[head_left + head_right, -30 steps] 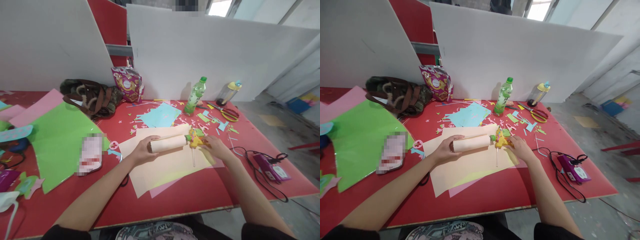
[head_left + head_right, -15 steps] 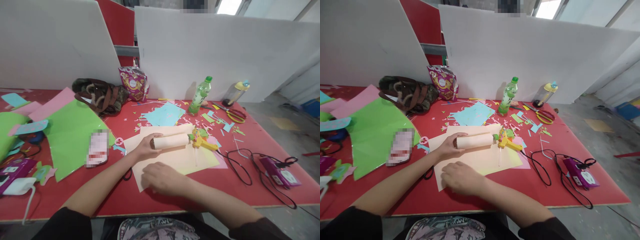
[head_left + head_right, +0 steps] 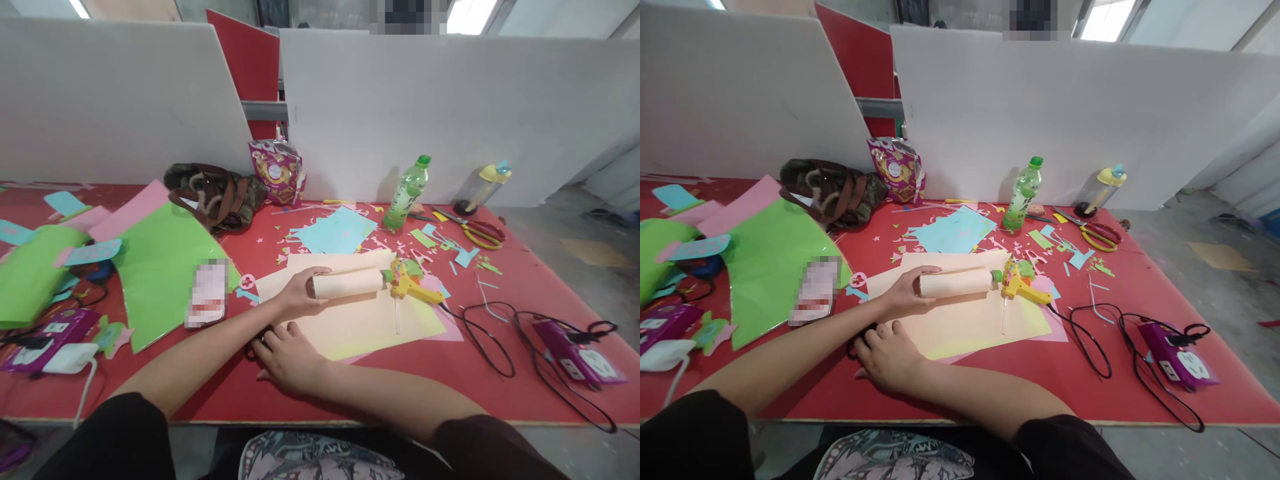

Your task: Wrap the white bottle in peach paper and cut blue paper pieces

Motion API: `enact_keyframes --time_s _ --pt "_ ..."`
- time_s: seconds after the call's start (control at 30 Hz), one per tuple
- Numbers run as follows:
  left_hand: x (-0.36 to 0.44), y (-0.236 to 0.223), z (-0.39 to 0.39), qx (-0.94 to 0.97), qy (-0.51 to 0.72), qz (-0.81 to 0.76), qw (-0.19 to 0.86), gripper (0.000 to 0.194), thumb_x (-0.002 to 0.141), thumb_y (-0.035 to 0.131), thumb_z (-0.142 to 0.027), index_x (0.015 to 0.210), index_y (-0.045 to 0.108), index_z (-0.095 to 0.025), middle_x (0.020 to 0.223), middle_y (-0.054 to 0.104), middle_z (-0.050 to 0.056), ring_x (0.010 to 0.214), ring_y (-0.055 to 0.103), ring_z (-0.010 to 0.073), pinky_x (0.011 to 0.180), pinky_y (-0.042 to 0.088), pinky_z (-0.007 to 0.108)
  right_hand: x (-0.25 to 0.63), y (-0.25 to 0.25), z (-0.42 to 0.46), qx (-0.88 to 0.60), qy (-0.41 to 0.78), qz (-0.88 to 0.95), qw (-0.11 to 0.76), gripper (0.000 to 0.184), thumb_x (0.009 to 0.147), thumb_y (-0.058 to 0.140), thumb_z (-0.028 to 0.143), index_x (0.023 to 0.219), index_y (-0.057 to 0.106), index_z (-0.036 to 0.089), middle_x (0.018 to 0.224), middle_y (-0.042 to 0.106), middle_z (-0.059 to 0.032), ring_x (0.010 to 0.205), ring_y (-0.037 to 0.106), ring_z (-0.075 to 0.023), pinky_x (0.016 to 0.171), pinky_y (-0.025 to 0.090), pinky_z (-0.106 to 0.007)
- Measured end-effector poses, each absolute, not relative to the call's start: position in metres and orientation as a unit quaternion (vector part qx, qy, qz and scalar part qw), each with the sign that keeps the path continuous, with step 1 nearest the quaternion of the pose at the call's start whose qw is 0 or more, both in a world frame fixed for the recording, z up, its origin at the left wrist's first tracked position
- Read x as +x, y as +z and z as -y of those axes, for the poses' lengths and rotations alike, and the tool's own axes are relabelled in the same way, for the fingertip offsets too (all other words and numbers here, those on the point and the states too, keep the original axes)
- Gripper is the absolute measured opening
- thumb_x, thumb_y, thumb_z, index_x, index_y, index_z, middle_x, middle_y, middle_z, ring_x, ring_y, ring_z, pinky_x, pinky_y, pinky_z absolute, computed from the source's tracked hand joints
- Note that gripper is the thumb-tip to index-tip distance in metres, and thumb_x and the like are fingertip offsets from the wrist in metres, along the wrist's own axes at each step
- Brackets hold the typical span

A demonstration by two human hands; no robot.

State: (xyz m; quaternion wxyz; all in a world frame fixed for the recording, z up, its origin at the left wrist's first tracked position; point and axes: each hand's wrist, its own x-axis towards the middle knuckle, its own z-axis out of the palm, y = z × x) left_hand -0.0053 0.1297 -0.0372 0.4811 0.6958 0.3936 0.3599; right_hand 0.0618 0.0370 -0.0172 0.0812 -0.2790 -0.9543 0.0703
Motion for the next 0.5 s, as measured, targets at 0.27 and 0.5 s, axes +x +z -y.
enact_keyframes --time_s 0.27,0.5 --pt "-0.004 -0.035 -0.125 0.682 0.369 -0.379 0.504 0.049 0.054 0.064 -0.012 0.097 0.042 -0.018 0.119 0.046 0.011 0.104 0.048 0.0214 0.079 0.044 0.030 0.065 -0.008 -0.029 -0.277 0.066 0.958 0.032 0.030 0.078 0.044 0.044 0.090 0.054 0.019 0.084 0.057 -0.0098 0.079 0.047 -0.0230 0.063 0.036 -0.037" --pt "-0.006 -0.039 -0.128 0.674 0.372 -0.372 0.519 0.046 0.053 0.064 -0.011 0.088 0.036 -0.020 0.119 0.046 0.012 0.105 0.048 0.0211 0.078 0.043 0.031 0.092 0.008 -0.013 -0.321 0.115 0.939 0.034 0.020 0.079 0.045 0.030 0.077 0.060 0.017 0.077 0.055 -0.0103 0.077 0.045 -0.0237 0.061 0.035 -0.036"
